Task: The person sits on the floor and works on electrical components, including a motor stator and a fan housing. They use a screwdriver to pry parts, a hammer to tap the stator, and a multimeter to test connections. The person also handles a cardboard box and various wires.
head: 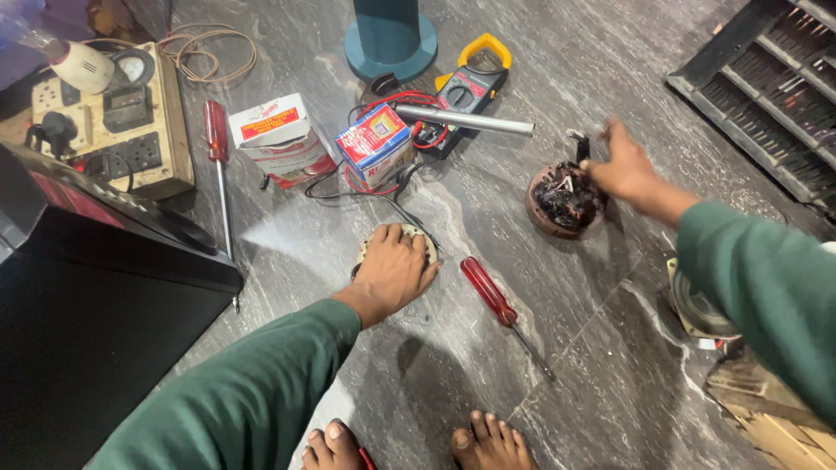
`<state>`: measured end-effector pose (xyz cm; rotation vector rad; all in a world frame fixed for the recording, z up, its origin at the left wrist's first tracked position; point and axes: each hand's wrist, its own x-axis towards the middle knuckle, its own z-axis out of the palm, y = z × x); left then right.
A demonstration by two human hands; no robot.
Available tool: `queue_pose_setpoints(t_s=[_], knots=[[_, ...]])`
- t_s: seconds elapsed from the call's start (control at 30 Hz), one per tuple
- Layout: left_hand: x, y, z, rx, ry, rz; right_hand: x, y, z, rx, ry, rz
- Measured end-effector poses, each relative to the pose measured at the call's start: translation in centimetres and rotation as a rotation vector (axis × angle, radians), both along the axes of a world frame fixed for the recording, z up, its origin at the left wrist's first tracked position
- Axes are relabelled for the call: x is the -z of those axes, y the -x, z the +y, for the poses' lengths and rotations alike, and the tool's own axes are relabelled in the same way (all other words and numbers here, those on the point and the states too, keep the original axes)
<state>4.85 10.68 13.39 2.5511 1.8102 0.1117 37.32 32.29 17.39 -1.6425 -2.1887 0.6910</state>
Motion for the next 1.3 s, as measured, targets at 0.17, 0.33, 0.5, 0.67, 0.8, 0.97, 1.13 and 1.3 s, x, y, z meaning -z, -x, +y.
queue_pose_setpoints(t_s=[0.17, 0.33, 0.5, 0.67, 0.8, 0.97, 1.13, 1.3], knots=[[0.4, 0.3, 0.1, 0.014, -0.053, 0.011, 4.1, -2.4, 4.0, 0.017, 0.305, 0.295], [0.7, 0.7, 0.4, 0.037, 0.017, 0.018, 4.9, -1.9, 3.4, 0.108, 0.331, 0.299], [-0.3, 1.4, 0.8, 0.011, -0.043, 0.028, 3.2, -0.5, 1.8, 0.017, 0.342, 0.273], [-2.5, 1.4, 0.6, -0.091, 0.052, -0.100, -1.2, 3.4, -1.4, -0.232, 0.100, 0.019], [-3.7, 0.0, 1.5, -0.004, -0.113, -0.374, -4.5, 6.9, -7.2, -0.481, -0.129, 0.134], [-3.9, -1.1, 5.1, 0.167, 0.149, -0.788, -5.5, 9.6, -13.2, -0.865, -0.401, 0.100], [-3.1, -0.9, 4.3, 0.286, 0.212, -0.487, -4.6, 7.4, -15.5, -1.008, -0.323, 0.115], [-3.1, -1.1, 1.8, 0.325, 0.134, -0.486, -2.3, 4.1, -14.6, -0.592, -0.236, 0.011]])
